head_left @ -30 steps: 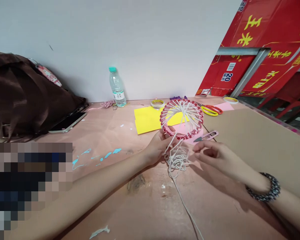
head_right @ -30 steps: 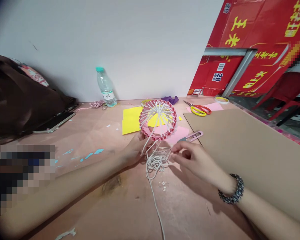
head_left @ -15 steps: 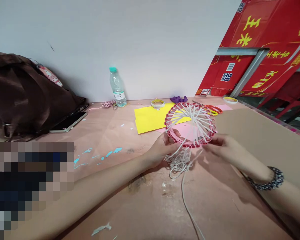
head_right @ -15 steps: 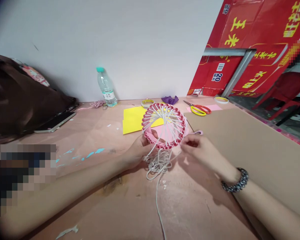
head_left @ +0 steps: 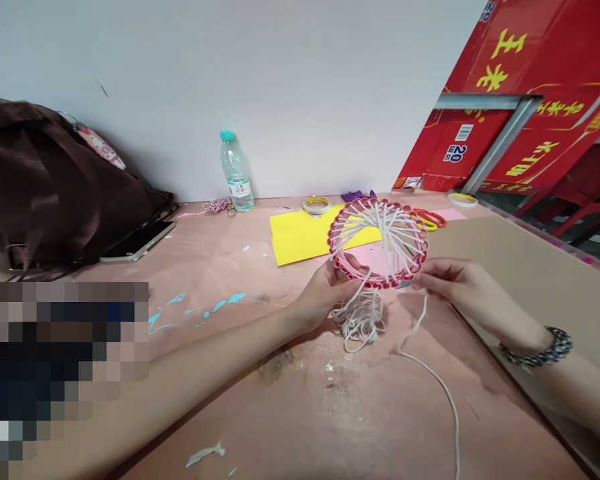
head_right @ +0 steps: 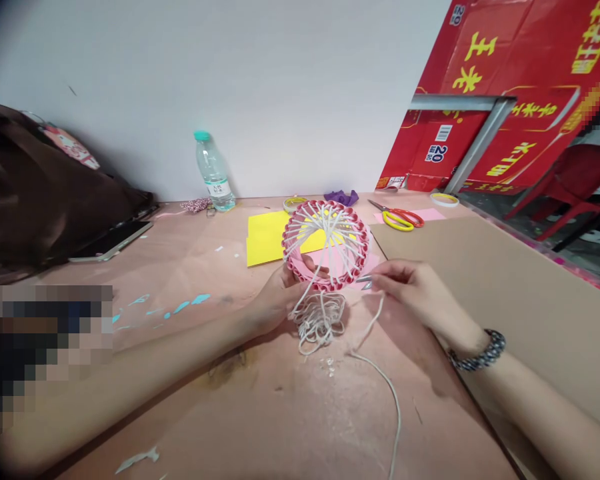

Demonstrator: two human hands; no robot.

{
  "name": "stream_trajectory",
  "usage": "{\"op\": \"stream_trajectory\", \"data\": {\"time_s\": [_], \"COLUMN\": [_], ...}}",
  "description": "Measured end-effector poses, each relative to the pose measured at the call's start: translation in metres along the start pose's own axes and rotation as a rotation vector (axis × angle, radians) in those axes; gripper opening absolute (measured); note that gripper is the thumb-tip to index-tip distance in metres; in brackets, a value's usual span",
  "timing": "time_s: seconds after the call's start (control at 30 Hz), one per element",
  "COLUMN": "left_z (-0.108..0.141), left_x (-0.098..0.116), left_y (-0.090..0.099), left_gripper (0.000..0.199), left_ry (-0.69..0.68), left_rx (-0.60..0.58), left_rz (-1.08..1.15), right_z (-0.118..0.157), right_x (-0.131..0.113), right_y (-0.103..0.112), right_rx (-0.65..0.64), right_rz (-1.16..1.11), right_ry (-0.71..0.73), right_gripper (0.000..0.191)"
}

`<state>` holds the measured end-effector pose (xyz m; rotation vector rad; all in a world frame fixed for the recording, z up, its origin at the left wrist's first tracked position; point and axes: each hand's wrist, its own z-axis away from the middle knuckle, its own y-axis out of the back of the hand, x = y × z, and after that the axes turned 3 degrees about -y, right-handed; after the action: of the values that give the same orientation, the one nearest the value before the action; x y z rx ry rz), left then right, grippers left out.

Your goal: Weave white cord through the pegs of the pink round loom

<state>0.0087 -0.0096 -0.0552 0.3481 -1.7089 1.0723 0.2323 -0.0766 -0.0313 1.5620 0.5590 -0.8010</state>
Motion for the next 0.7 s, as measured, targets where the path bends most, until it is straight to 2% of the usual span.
{"op": "stream_trajectory", "data": {"time_s": [0.07, 0.13, 0.17, 0.23, 0.3, 0.37, 0.4, 0.47, 0.57, 0.6, 0.63, 0.67, 0.7], "left_z": [-0.001, -0.001, -0.001, -0.001, -0.001, -0.002, -0.002, -0.003, -0.005, -0.005, -0.005, -0.005, -0.005], "left_x": [0.000, -0.001, -0.001, -0.003, -0.004, -0.004, -0.004, -0.004, -0.005, -0.005, -0.005, -0.005, -0.004], "left_y": [0.000, 0.001, 0.001, 0.002, 0.002, 0.003, 0.003, 0.004, 0.005, 0.006, 0.006, 0.006, 0.005], "left_gripper": [0.044, 0.042, 0.041, 0.039, 0.038, 0.039, 0.039, 0.041, 0.041, 0.041, 0.041, 0.041, 0.042], "left_ry": [0.002, 0.003, 0.002, -0.011, -0.024, -0.028, -0.024, -0.018, -0.041, -0.048, -0.050, -0.045, -0.035], "left_rx": [0.012, -0.003, -0.017, -0.040, -0.052, -0.062, -0.066, -0.067, -0.041, -0.032, -0.026, -0.026, -0.034], "left_rz": [0.001, 0.009, 0.009, -0.003, -0.013, -0.005, 0.005, 0.017, 0.014, 0.011, 0.010, 0.010, 0.009], "right_z": [-0.006, -0.005, -0.002, 0.007, 0.015, 0.015, 0.012, 0.001, -0.011, -0.011, -0.009, -0.006, 0.000], "right_x": [0.011, 0.011, 0.006, -0.007, -0.019, -0.020, -0.016, -0.002, 0.014, 0.015, 0.013, 0.007, 0.000], "right_y": [0.009, 0.006, 0.001, -0.013, -0.025, -0.026, -0.022, -0.009, 0.007, 0.008, 0.006, 0.000, -0.006], "right_rx": [0.184, 0.207, 0.140, -0.108, -0.332, -0.395, -0.355, -0.181, 0.165, 0.222, 0.212, 0.132, -0.004], "right_rz": [0.318, 0.419, 0.347, 0.053, -0.227, -0.370, -0.396, -0.336, 0.021, 0.119, 0.149, 0.101, -0.010], "right_ry": [0.034, 0.107, 0.137, 0.155, 0.099, 0.018, -0.022, -0.077, -0.037, -0.013, 0.002, 0.010, 0.012], "right_gripper": [0.021, 0.017, 0.019, 0.025, 0.027, 0.030, 0.032, 0.036, 0.030, 0.028, 0.028, 0.031, 0.035]}}
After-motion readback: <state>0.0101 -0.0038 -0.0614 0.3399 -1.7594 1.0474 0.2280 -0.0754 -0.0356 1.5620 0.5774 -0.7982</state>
